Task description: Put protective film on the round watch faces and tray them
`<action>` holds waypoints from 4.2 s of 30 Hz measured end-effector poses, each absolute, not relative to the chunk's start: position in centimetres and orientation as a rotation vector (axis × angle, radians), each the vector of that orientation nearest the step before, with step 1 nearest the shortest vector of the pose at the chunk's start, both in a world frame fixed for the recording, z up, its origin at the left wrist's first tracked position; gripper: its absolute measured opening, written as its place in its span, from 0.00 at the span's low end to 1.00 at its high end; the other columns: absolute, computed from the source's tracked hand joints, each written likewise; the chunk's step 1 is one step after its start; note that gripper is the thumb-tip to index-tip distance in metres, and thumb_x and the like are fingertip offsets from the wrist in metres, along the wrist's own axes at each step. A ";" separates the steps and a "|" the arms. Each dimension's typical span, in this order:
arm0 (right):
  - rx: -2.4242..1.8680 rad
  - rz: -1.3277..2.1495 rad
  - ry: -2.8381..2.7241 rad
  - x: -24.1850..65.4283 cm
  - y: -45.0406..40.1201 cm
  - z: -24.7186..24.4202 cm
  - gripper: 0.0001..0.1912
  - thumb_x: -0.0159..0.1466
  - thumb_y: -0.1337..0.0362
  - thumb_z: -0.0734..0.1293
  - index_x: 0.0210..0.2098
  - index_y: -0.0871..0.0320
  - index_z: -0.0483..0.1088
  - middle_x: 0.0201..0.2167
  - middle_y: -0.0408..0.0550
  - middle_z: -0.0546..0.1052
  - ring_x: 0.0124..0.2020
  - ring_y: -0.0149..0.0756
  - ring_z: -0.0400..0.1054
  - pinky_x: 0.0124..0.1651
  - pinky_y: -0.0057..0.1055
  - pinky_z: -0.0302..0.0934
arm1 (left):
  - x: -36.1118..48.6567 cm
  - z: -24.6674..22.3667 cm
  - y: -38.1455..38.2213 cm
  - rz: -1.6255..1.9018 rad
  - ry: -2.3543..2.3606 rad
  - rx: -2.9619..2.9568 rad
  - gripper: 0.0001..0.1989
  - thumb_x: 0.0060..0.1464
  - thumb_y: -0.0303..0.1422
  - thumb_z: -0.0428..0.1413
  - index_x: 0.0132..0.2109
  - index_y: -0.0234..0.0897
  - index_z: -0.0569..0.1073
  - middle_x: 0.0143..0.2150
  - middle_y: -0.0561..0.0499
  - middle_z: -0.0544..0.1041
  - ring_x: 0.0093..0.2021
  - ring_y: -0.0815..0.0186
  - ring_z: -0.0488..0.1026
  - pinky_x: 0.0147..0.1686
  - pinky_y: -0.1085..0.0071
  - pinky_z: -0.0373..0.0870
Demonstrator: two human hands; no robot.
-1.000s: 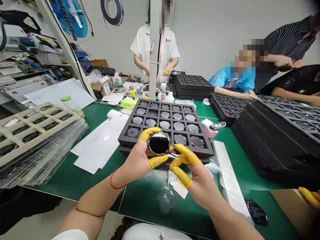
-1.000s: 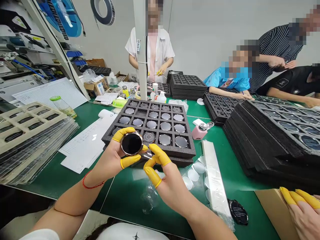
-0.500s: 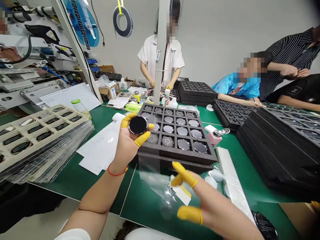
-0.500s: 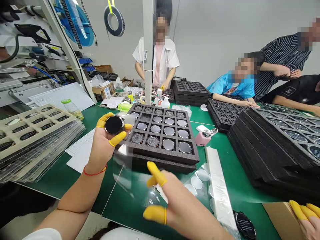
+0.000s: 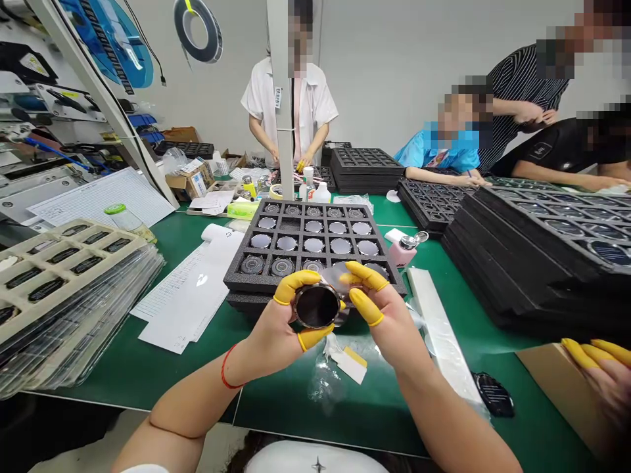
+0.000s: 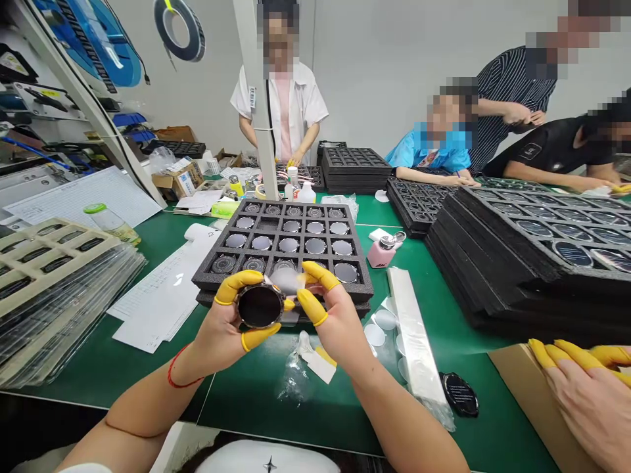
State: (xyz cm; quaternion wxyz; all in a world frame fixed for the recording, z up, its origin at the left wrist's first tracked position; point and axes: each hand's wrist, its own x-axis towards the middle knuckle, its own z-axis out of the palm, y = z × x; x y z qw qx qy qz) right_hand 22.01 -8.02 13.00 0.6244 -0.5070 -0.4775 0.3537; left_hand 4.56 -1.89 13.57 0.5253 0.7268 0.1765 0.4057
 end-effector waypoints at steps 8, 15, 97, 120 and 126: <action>-1.256 0.820 -1.262 22.0 -8.6 13.4 0.26 0.62 0.61 0.67 0.58 0.54 0.61 0.33 0.42 0.74 0.37 0.33 0.70 0.46 0.38 0.66 | 4.4 14.5 -1.5 1.081 0.483 1.495 0.29 0.50 0.29 0.64 0.53 0.47 0.57 0.51 0.50 0.71 0.50 0.59 0.76 0.47 0.63 0.77; -1.355 0.664 -1.529 21.6 -9.0 13.4 0.24 0.63 0.65 0.66 0.59 0.50 0.61 0.34 0.42 0.76 0.38 0.34 0.70 0.48 0.39 0.65 | 4.3 15.6 0.6 0.795 0.637 1.336 0.34 0.46 0.29 0.66 0.55 0.44 0.58 0.41 0.54 0.74 0.31 0.71 0.75 0.30 0.77 0.72; -1.107 1.041 -0.994 22.0 -8.0 13.2 0.11 0.57 0.54 0.73 0.29 0.54 0.73 0.48 0.46 0.77 0.44 0.38 0.72 0.50 0.37 0.67 | 4.7 13.9 0.6 0.453 0.473 1.976 0.24 0.55 0.30 0.59 0.58 0.44 0.62 0.59 0.46 0.65 0.52 0.58 0.70 0.49 0.67 0.71; -1.153 1.011 -1.034 21.8 -8.1 13.4 0.12 0.57 0.53 0.73 0.28 0.55 0.73 0.48 0.48 0.76 0.47 0.41 0.71 0.52 0.40 0.66 | 4.7 13.9 0.5 0.473 0.467 2.006 0.25 0.55 0.30 0.59 0.58 0.44 0.62 0.60 0.46 0.65 0.55 0.56 0.69 0.51 0.64 0.70; -1.160 0.995 -1.046 21.8 -8.0 13.4 0.13 0.56 0.53 0.73 0.28 0.55 0.72 0.47 0.48 0.76 0.47 0.42 0.71 0.51 0.41 0.67 | 4.7 13.9 0.5 0.467 0.469 2.003 0.26 0.55 0.31 0.59 0.59 0.46 0.62 0.60 0.47 0.65 0.54 0.57 0.69 0.49 0.66 0.71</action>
